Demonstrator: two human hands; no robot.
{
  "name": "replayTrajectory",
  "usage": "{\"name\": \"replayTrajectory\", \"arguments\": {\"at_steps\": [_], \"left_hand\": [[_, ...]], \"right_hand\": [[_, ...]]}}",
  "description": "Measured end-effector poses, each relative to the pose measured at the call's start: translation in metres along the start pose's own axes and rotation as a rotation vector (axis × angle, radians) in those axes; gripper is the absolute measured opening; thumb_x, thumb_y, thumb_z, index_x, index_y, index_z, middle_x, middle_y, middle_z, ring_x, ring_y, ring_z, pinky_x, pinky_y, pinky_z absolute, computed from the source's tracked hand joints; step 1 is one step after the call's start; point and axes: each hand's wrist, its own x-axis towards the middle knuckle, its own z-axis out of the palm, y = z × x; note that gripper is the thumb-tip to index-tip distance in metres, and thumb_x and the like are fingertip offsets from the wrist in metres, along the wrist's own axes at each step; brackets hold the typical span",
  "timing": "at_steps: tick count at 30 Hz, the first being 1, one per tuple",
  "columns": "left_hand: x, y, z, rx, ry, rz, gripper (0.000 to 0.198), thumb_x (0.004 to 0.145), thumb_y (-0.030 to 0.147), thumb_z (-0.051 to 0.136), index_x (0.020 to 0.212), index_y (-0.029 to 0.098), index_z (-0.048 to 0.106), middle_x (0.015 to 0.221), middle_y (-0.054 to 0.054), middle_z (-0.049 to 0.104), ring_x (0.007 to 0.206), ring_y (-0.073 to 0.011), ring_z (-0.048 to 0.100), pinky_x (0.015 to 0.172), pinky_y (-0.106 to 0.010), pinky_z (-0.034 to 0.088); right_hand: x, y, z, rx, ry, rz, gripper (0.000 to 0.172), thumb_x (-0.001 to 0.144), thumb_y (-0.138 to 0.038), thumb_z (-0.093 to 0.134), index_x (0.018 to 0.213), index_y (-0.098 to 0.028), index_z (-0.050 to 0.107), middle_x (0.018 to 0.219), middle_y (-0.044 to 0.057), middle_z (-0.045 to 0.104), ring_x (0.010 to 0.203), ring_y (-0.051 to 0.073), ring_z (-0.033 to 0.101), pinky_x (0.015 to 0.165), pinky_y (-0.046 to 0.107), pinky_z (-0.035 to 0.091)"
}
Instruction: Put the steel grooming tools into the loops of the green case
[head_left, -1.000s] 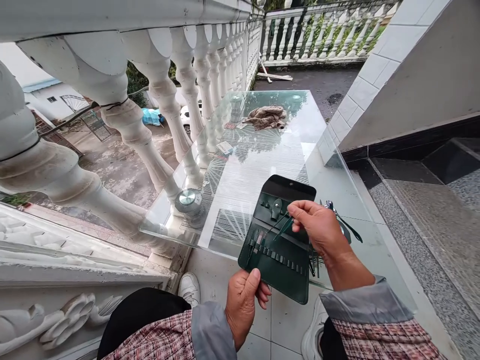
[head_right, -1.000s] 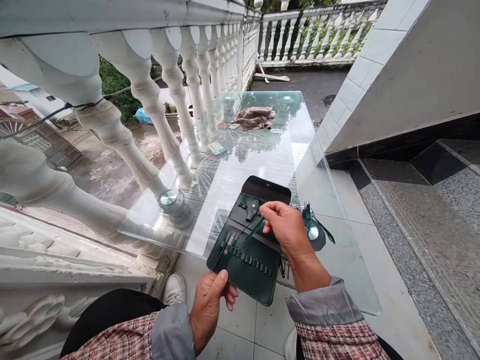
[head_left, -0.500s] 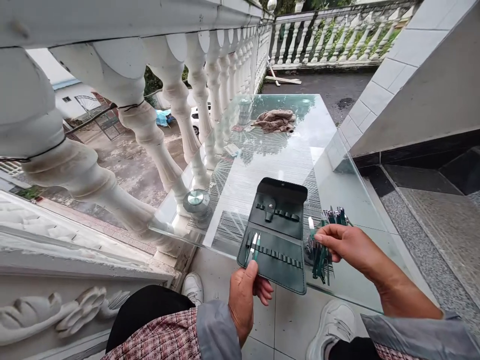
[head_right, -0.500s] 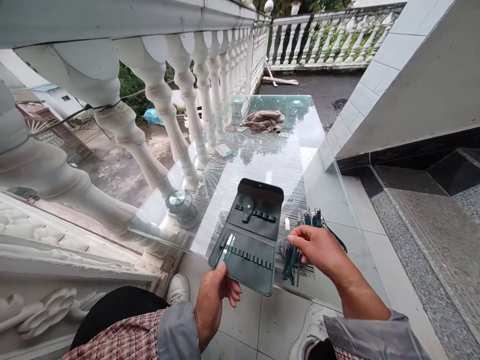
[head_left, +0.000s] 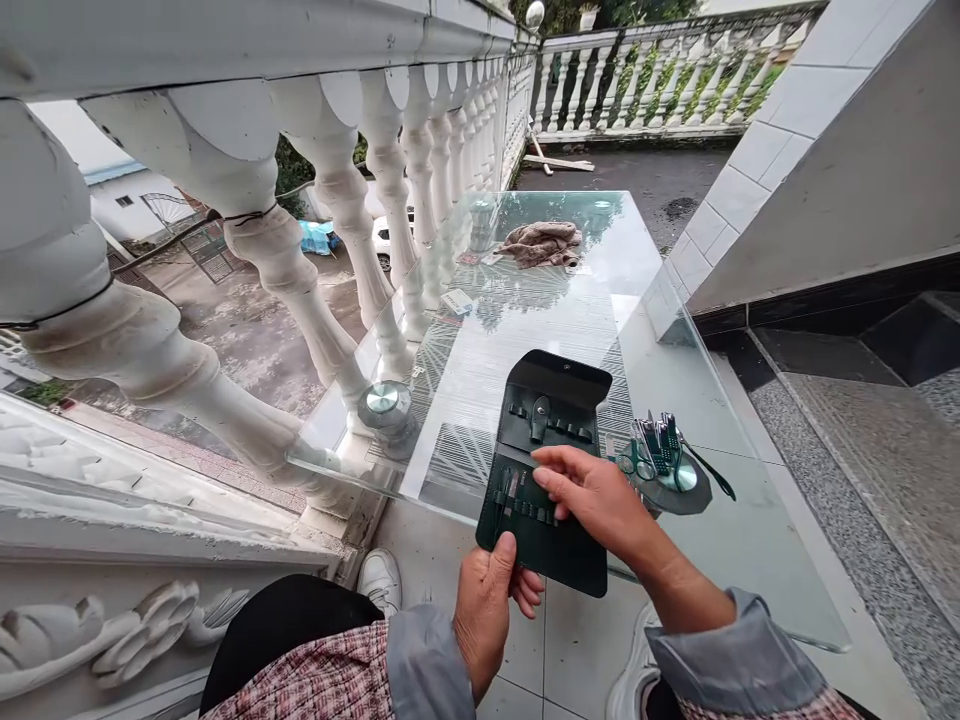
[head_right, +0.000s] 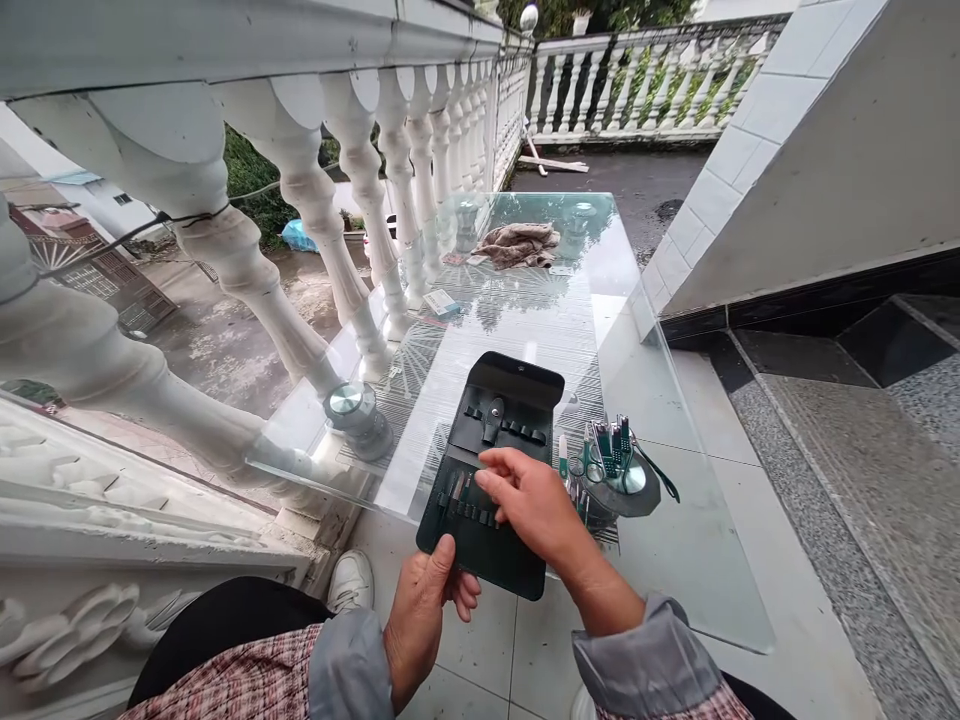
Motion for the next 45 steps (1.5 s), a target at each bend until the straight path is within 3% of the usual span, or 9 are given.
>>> {"name": "replayTrajectory", "arguments": {"at_steps": [6,14,20,30,37,45], "left_hand": [[-0.001,-0.009,-0.001,0.082,-0.012,0.011,0.069,0.069,0.075,0.049,0.053,0.009,0.062,0.051,-0.008,0.056,0.044,-0.0121,0.048,0.044,-0.024,0.038],[-0.005,-0.009,-0.001,0.133,-0.089,0.003,0.069,0.068,0.077,0.048,0.055,0.011,0.060,0.050,-0.004,0.053,0.044,-0.0113,0.047,0.044,-0.024,0.037],[-0.004,-0.010,-0.004,0.014,-0.077,-0.005,0.060,0.062,0.071,0.062,0.071,0.012,0.056,0.057,-0.004,0.058,0.047,-0.0124,0.050,0.044,-0.024,0.039],[-0.003,-0.012,-0.003,0.005,-0.058,-0.010,0.057,0.064,0.069,0.062,0.069,0.013,0.054,0.055,-0.003,0.058,0.043,-0.0101,0.048,0.041,-0.022,0.037],[-0.002,-0.014,-0.003,0.007,-0.139,0.007,0.063,0.070,0.070,0.055,0.061,0.008,0.059,0.055,-0.007,0.059,0.043,-0.0102,0.050,0.042,-0.022,0.040],[-0.001,-0.016,-0.002,-0.107,-0.164,-0.037,0.062,0.069,0.068,0.059,0.070,0.005,0.063,0.064,-0.013,0.065,0.048,-0.0154,0.058,0.045,-0.025,0.048]], "right_hand": [[0.010,-0.007,0.014,0.041,-0.129,0.016,0.024,0.073,-0.034,0.058,0.089,-0.016,0.061,0.067,-0.002,0.055,0.050,0.008,0.050,0.040,0.020,0.042],[0.015,-0.008,0.024,-0.017,-0.134,0.065,0.010,0.072,-0.026,0.054,0.068,-0.018,0.058,0.054,-0.004,0.048,0.041,0.007,0.043,0.033,0.019,0.035],[0.018,-0.005,0.026,-0.025,-0.125,0.047,0.006,0.070,-0.024,0.054,0.068,-0.019,0.054,0.057,-0.005,0.047,0.042,0.007,0.043,0.032,0.018,0.035],[0.015,-0.006,0.027,-0.109,-0.174,-0.012,0.006,0.070,-0.025,0.052,0.068,-0.019,0.055,0.060,-0.003,0.052,0.047,0.009,0.048,0.037,0.020,0.040],[0.017,-0.002,0.030,-0.090,-0.064,-0.050,0.005,0.066,-0.020,0.052,0.069,-0.019,0.056,0.060,-0.003,0.054,0.051,0.008,0.048,0.045,0.019,0.038],[0.023,0.000,0.034,-0.108,-0.027,0.012,0.003,0.063,-0.017,0.051,0.065,-0.019,0.051,0.055,-0.005,0.050,0.046,0.008,0.046,0.040,0.019,0.037]]}}
